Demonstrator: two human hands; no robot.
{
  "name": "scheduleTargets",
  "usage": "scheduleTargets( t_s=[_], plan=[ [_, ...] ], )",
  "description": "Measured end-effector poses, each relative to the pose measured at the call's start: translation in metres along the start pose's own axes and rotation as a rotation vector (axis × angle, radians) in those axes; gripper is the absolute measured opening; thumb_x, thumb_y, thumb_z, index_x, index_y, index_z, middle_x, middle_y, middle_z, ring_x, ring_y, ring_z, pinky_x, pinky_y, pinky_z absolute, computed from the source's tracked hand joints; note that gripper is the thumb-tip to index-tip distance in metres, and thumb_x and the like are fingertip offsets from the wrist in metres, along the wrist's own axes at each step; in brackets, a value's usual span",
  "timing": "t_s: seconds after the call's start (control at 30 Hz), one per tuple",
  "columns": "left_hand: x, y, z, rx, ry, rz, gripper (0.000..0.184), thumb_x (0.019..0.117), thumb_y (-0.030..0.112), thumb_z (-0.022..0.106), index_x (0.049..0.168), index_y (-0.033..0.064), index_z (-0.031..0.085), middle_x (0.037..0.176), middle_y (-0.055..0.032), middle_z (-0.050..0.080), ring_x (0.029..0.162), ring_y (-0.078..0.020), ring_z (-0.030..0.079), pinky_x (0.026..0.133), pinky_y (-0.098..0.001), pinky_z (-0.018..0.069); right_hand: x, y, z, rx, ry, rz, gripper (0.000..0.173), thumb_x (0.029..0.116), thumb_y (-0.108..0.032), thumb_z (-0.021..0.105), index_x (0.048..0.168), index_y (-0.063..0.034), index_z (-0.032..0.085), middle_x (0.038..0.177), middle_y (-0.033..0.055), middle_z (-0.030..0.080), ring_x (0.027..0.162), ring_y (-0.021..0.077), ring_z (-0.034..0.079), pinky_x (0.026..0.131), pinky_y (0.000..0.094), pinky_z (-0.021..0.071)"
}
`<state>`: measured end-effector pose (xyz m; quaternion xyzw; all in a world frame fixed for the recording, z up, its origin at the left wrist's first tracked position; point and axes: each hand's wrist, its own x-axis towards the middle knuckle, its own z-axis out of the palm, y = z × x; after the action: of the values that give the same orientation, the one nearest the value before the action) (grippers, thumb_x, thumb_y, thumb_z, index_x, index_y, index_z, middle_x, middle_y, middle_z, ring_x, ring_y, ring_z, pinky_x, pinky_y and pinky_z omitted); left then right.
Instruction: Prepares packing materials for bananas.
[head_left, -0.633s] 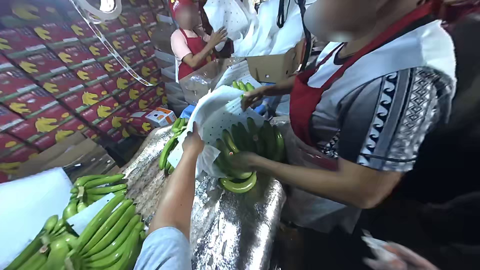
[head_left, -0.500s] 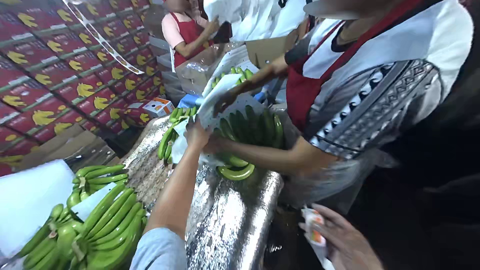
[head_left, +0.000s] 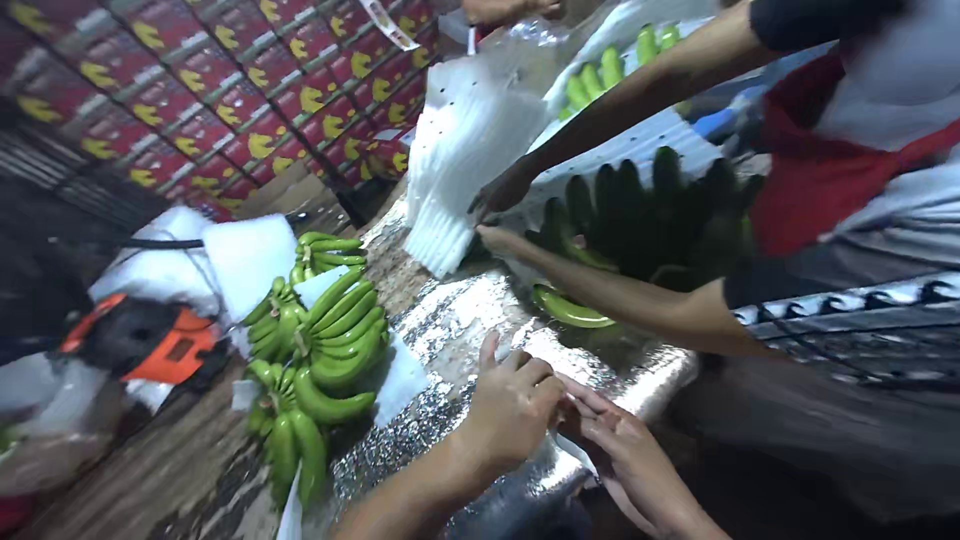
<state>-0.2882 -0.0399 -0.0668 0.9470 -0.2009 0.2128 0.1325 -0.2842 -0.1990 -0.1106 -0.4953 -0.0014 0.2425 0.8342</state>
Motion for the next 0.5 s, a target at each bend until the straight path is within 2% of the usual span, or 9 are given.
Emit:
scheduleTargets(
  t_s=[0.13, 0.2, 0.27, 0.37, 0.43, 0.5],
  plan=[
    [-0.025, -0.013, -0.009, -0.002, 0.044, -0.062, 0.009, 0.0922, 0.012, 0.068, 0.086, 0.0133, 0.074, 0.096, -0.0018, 0.076, 0.097, -0.0206, 0.073, 0.109, -0.0613, 0.0399, 0.008, 0.007, 0.012, 0.167, -0.102, 0.161, 0.039, 0.0986, -0.010, 0.046, 0.133, -0.0023, 0.063, 0.106, 0.0041, 0.074, 0.095, 0.0135, 0.072, 0.088, 0.0329, 0.0597],
    [-0.039, -0.021, -0.012, -0.013, 0.089, -0.046, 0.012, 0.0947, 0.013, 0.066, 0.085, 0.0152, 0.072, 0.101, -0.0019, 0.076, 0.105, -0.0197, 0.071, 0.112, -0.0581, 0.0386, 0.012, 0.012, 0.020, 0.233, -0.107, 0.241, 0.038, 0.1029, -0.012, 0.039, 0.128, -0.0028, 0.066, 0.093, 0.0018, 0.073, 0.087, 0.0129, 0.071, 0.085, 0.0337, 0.0604],
    [-0.056, -0.029, -0.014, -0.016, 0.140, -0.021, 0.013, 0.0969, 0.012, 0.064, 0.087, 0.0165, 0.072, 0.109, -0.0031, 0.075, 0.114, -0.0197, 0.067, 0.115, -0.0523, 0.0373, 0.014, 0.015, 0.030, 0.299, -0.083, 0.333, 0.041, 0.1087, -0.018, 0.033, 0.123, -0.0019, 0.067, 0.086, 0.0037, 0.071, 0.083, 0.0157, 0.071, 0.085, 0.0375, 0.0601],
    [-0.080, -0.037, -0.017, -0.017, 0.164, 0.027, 0.012, 0.0999, 0.017, 0.064, 0.092, 0.0195, 0.072, 0.118, -0.0031, 0.071, 0.123, -0.0195, 0.060, 0.118, -0.0429, 0.0353, 0.018, 0.022, 0.038, 0.358, -0.059, 0.402, 0.048, 0.1117, -0.027, 0.027, 0.124, -0.0001, 0.065, 0.091, 0.0070, 0.073, 0.087, 0.0179, 0.072, 0.088, 0.0395, 0.0598],
    [-0.094, -0.038, -0.022, -0.077, 0.105, 0.047, 0.010, 0.0991, 0.019, 0.066, 0.093, 0.0199, 0.074, 0.121, -0.0046, 0.070, 0.126, -0.0224, 0.058, 0.117, -0.0412, 0.0370, 0.025, 0.030, 0.040, 0.323, 0.010, 0.374, 0.041, 0.1113, -0.024, 0.032, 0.120, -0.0023, 0.066, 0.089, 0.0037, 0.073, 0.084, 0.0149, 0.072, 0.084, 0.0359, 0.0611],
    [-0.106, -0.043, -0.031, -0.191, -0.020, 0.002, 0.010, 0.0965, 0.018, 0.069, 0.088, 0.0164, 0.076, 0.117, -0.0068, 0.072, 0.124, -0.0262, 0.060, 0.114, -0.0430, 0.0416, 0.037, 0.037, 0.036, 0.249, 0.075, 0.285, 0.030, 0.1076, -0.013, 0.041, 0.120, -0.0047, 0.066, 0.090, 0.0002, 0.072, 0.079, 0.0111, 0.070, 0.075, 0.0299, 0.0612]
  ],
)
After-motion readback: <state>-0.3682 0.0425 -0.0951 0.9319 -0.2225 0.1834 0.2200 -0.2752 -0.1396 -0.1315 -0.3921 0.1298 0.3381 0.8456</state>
